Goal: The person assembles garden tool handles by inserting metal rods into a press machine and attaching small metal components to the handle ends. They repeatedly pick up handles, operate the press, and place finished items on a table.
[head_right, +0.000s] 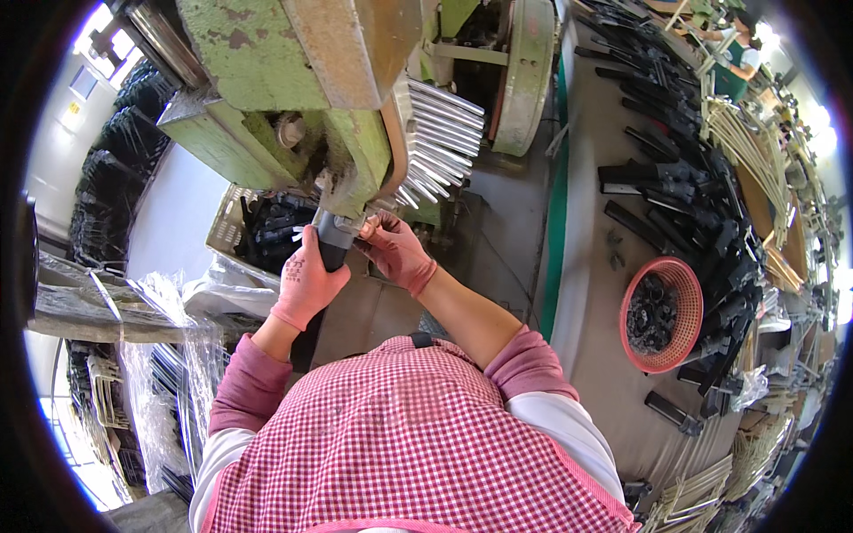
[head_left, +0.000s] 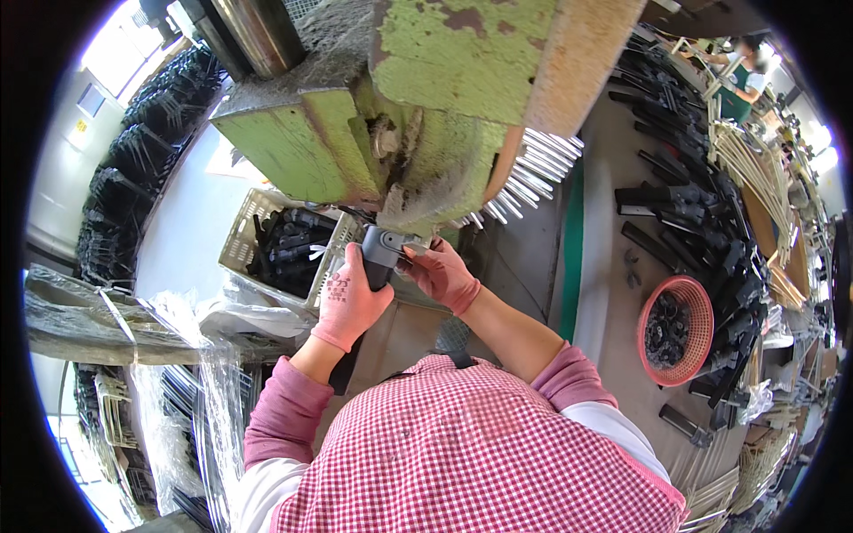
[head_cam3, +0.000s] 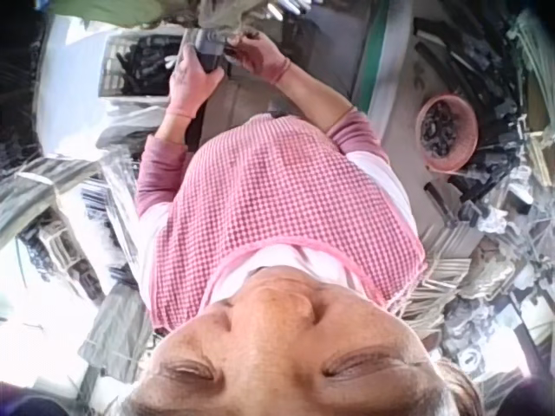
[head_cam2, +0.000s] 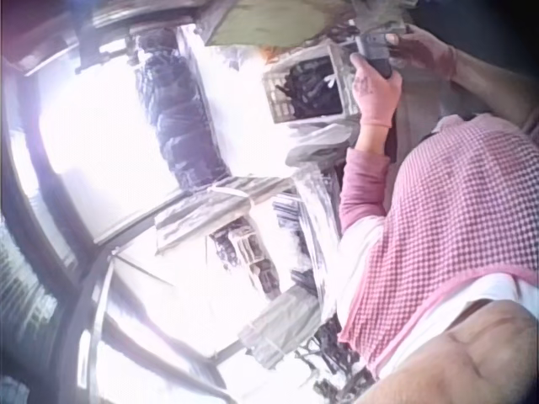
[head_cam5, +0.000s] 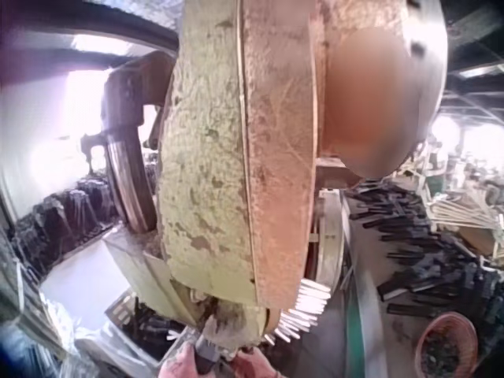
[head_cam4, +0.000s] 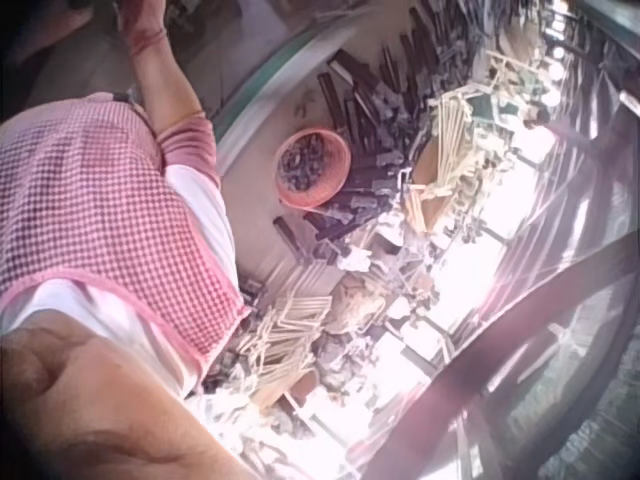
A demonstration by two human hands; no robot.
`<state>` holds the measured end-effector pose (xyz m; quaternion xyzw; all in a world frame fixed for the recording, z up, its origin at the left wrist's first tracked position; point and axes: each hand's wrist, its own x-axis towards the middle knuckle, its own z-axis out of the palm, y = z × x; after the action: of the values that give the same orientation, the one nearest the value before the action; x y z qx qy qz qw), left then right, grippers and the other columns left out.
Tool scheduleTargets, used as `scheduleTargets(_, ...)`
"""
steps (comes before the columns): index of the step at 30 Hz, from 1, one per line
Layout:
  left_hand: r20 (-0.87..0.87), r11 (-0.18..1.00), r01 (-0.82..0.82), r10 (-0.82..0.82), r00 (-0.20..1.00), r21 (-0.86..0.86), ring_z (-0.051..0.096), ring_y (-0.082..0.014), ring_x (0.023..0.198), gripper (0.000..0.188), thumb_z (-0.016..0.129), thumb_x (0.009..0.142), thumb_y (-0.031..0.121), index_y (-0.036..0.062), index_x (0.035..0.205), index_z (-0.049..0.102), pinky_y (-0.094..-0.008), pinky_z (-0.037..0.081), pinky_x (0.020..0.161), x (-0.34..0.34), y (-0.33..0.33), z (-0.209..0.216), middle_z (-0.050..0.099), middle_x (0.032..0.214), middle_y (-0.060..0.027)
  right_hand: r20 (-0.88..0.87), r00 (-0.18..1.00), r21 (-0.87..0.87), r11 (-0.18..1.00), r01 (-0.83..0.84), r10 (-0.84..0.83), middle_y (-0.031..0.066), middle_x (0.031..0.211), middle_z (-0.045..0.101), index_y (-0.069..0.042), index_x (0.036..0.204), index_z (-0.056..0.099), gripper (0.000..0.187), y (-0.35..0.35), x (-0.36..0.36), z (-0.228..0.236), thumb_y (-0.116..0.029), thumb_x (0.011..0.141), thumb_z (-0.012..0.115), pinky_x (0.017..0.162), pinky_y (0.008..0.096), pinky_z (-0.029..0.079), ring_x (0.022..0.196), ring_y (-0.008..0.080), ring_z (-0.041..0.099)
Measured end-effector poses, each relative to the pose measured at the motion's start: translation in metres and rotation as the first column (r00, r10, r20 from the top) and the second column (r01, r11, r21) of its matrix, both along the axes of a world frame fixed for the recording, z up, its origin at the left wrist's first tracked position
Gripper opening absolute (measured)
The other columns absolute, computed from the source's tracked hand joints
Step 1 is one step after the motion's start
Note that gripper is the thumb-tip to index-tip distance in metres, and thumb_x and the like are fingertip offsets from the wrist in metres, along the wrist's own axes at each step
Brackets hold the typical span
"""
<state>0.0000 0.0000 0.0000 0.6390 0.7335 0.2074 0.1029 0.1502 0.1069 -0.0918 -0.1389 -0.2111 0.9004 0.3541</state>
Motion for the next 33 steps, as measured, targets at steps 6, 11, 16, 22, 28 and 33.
scheduleTargets(6, -0.041, 0.999, 0.036, -0.037, 0.998, -0.032, 0.067, -0.0389, 0.080, 0.083, 0.074, 0.071, 0.024, -0.0146, 0.132, 0.034, -0.0438, 0.054, 0.070, -0.012, 0.009, 0.009, 0.064, 0.090, -0.0269, -0.045, 0.995, 0.036, 0.996, 0.087, -0.086, 0.0001, 0.099, 0.066, -0.006, 0.106, 0.062, 0.015, -0.006, -0.001, 0.022, -0.009, 0.093, 0.069, 0.085, 0.0309, 0.052, 0.093, 0.0120, 0.063)
scheduleTargets(11, 0.418, 0.906, 0.044, 0.151, 0.896, -0.421, 0.064, -0.0339, 0.090, 0.069, 0.078, 0.071, 0.027, -0.0100, 0.118, 0.044, -0.0404, 0.052, 0.080, -0.031, 0.026, -0.002, 0.064, 0.095, -0.0225, 0.436, 0.854, 0.200, 0.956, 0.215, -0.283, -0.0035, 0.070, 0.054, -0.006, 0.081, 0.062, 0.015, -0.004, -0.022, 0.018, -0.014, 0.090, 0.071, 0.049, 0.0222, 0.029, 0.056, 0.0049, 0.042)
scheduleTargets(16, 0.325, 0.908, 0.069, 0.076, 0.943, -0.414, 0.063, -0.0423, 0.102, 0.068, 0.078, 0.071, 0.033, -0.0085, 0.112, 0.044, -0.0442, 0.051, 0.087, -0.030, 0.032, -0.011, 0.062, 0.105, -0.0306, 0.479, 0.825, 0.225, 0.950, 0.215, -0.300, 0.0017, 0.088, 0.064, 0.001, 0.093, 0.065, 0.026, 0.002, -0.019, -0.005, -0.020, 0.086, 0.079, 0.068, 0.0259, 0.044, 0.076, 0.0090, 0.056)
scheduleTargets(22, 0.314, 0.908, 0.059, 0.083, 0.946, -0.416, 0.063, -0.0407, 0.103, 0.064, 0.076, 0.071, 0.030, -0.0073, 0.114, 0.047, -0.0433, 0.051, 0.088, -0.037, 0.029, -0.018, 0.063, 0.107, -0.0294, 0.448, 0.844, 0.239, 0.950, 0.203, -0.294, 0.0027, 0.098, 0.068, 0.001, 0.104, 0.067, 0.029, -0.005, -0.014, -0.009, -0.020, 0.087, 0.078, 0.078, 0.0264, 0.051, 0.086, 0.0103, 0.063)
scheduleTargets(28, 0.541, 0.956, 0.090, 0.079, 0.838, -0.279, 0.062, -0.0254, 0.077, 0.049, 0.076, 0.072, 0.019, -0.0042, 0.108, 0.052, -0.0382, 0.051, 0.072, -0.035, 0.031, -0.043, 0.065, 0.086, -0.0130, 0.573, 0.714, 0.432, 0.889, 0.154, -0.402, 0.0033, 0.090, 0.067, 0.004, 0.099, 0.070, 0.043, -0.007, -0.008, 0.000, -0.034, 0.082, 0.081, 0.072, 0.0278, 0.048, 0.080, 0.0102, 0.057)
scheduleTargets(33, 0.440, 0.962, 0.061, 0.065, 0.895, -0.267, 0.060, -0.0205, 0.074, 0.045, 0.074, 0.073, 0.014, -0.0060, 0.108, 0.053, -0.0356, 0.051, 0.069, -0.036, 0.038, -0.057, 0.064, 0.085, -0.0111, 0.497, 0.766, 0.377, 0.897, 0.232, -0.407, -0.0025, 0.067, 0.055, -0.006, 0.070, 0.063, 0.035, 0.003, -0.014, -0.016, -0.033, 0.080, 0.084, 0.054, 0.0285, 0.039, 0.060, 0.0094, 0.047)
